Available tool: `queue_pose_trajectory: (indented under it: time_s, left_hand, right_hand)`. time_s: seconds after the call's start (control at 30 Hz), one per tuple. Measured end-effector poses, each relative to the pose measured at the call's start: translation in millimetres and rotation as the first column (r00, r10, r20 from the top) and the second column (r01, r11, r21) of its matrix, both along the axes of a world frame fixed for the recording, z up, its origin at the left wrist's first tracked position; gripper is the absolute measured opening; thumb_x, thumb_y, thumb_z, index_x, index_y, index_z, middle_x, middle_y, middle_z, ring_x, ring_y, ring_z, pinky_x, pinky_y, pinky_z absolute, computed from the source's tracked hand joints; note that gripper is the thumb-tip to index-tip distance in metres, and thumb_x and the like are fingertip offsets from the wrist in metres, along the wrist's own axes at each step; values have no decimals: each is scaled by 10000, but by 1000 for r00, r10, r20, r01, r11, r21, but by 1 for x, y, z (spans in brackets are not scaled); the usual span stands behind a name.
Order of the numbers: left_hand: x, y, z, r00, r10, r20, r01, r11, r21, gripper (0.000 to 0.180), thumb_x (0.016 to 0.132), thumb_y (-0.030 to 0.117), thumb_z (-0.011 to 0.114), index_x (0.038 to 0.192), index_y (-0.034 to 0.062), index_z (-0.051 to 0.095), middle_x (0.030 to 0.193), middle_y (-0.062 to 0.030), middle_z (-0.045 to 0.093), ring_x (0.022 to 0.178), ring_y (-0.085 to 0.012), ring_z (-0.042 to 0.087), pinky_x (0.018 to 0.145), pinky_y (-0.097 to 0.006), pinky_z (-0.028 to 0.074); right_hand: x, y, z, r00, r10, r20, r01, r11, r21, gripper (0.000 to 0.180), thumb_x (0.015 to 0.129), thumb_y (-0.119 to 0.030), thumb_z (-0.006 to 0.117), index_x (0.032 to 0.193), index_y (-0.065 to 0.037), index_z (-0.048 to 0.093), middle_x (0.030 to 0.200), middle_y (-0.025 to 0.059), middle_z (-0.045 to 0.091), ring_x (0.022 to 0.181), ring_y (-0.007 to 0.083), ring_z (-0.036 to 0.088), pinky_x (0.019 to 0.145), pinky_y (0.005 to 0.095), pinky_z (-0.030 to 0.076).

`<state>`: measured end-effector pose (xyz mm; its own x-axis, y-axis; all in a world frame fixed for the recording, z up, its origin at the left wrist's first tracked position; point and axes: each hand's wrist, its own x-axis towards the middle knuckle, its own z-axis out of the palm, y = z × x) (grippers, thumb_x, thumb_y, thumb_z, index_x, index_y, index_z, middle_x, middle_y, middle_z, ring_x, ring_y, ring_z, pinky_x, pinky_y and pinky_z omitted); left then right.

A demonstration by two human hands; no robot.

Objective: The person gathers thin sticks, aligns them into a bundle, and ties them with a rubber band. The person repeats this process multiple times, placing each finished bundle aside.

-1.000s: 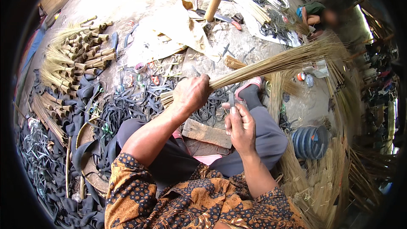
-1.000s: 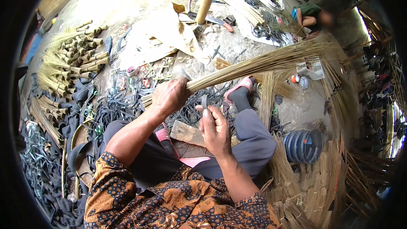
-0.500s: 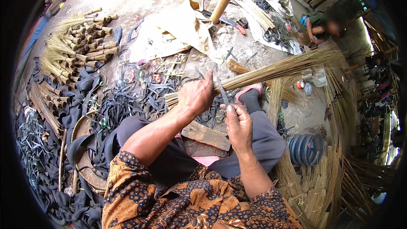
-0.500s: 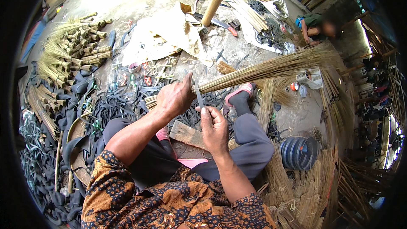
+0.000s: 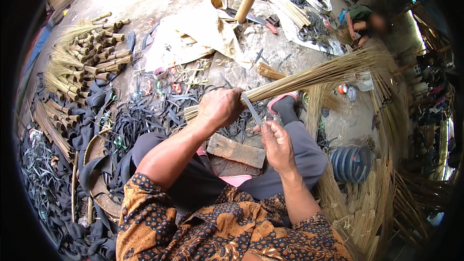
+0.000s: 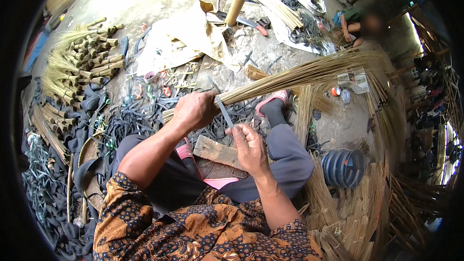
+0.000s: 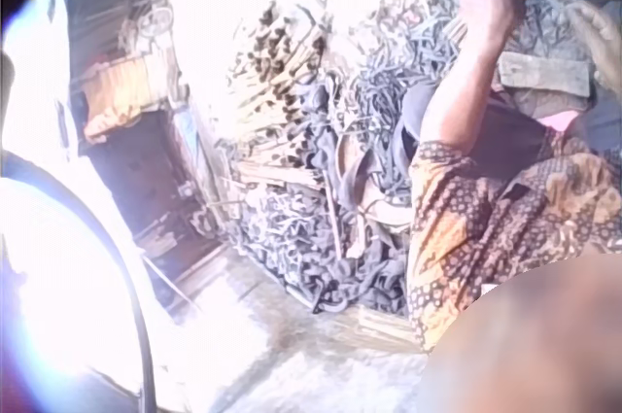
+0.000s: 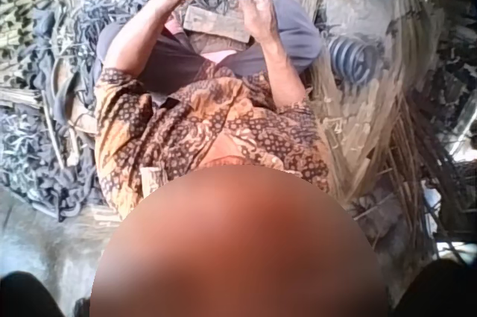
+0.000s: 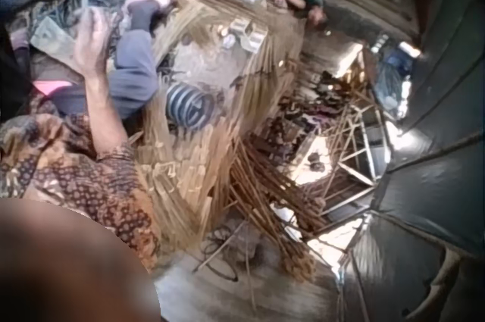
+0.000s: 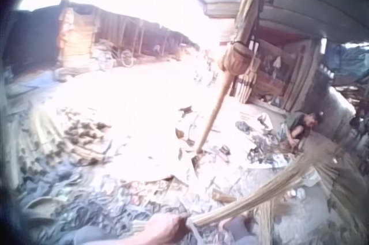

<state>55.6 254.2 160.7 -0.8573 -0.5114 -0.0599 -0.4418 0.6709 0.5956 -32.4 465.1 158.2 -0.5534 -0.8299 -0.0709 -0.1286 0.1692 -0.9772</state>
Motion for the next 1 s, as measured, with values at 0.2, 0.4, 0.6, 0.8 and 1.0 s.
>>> queue_pose_trajectory:
  time_s: [0.2, 0.4, 0.6, 0.8, 1.0]
  left_hand:
    - [9, 15, 14, 959, -239, -155, 284, 833, 474, 275, 852, 240, 820, 1030, 56, 718, 757, -90, 688, 723, -203, 644, 683, -381, 510]
    - [4, 35, 11, 740, -633, -227, 456, 223, 862, 281, 893, 259, 845, 963, 45, 676, 703, 29, 605, 546, -98, 553, 505, -264, 438]
    - [1, 29, -3, 857, -448, -254, 482, 523, 703, 312, 888, 295, 830, 1016, 47, 690, 737, -40, 647, 676, -158, 600, 644, -347, 496]
    - [-11, 31, -24, 991, -124, 55, 116, 985, 127, 292, 889, 333, 722, 1002, 64, 708, 892, -219, 741, 876, -406, 739, 787, -535, 581]
    - [-7, 35, -39, 990, -133, 37, 133, 991, 16, 174, 873, 192, 650, 954, 57, 722, 816, -231, 732, 789, -412, 746, 682, -506, 600]
  right_hand:
    - [-30, 20, -29, 825, 83, -559, -20, 993, 118, 108, 1023, -107, 568, 983, -26, 628, 844, 157, 694, 762, 350, 695, 677, 430, 518]
    - [-63, 3, -30, 615, 214, -759, -311, 950, 15, 130, 900, -34, 669, 1027, -41, 642, 887, 133, 662, 849, 326, 689, 739, 419, 551]
    - [-55, -19, 13, 419, 142, -897, -200, 978, 62, 191, 948, -152, 663, 1085, -19, 665, 1046, 181, 719, 953, 348, 713, 787, 425, 569]
    - [-27, -31, 52, 882, 91, -462, 94, 927, 362, 272, 1007, -275, 635, 1092, -32, 724, 768, 203, 725, 754, 398, 735, 690, 464, 550]
    - [-30, -73, 29, 975, 132, -178, -65, 939, 337, 265, 1037, -230, 626, 1111, 16, 687, 753, 96, 686, 522, 152, 628, 536, 303, 511]
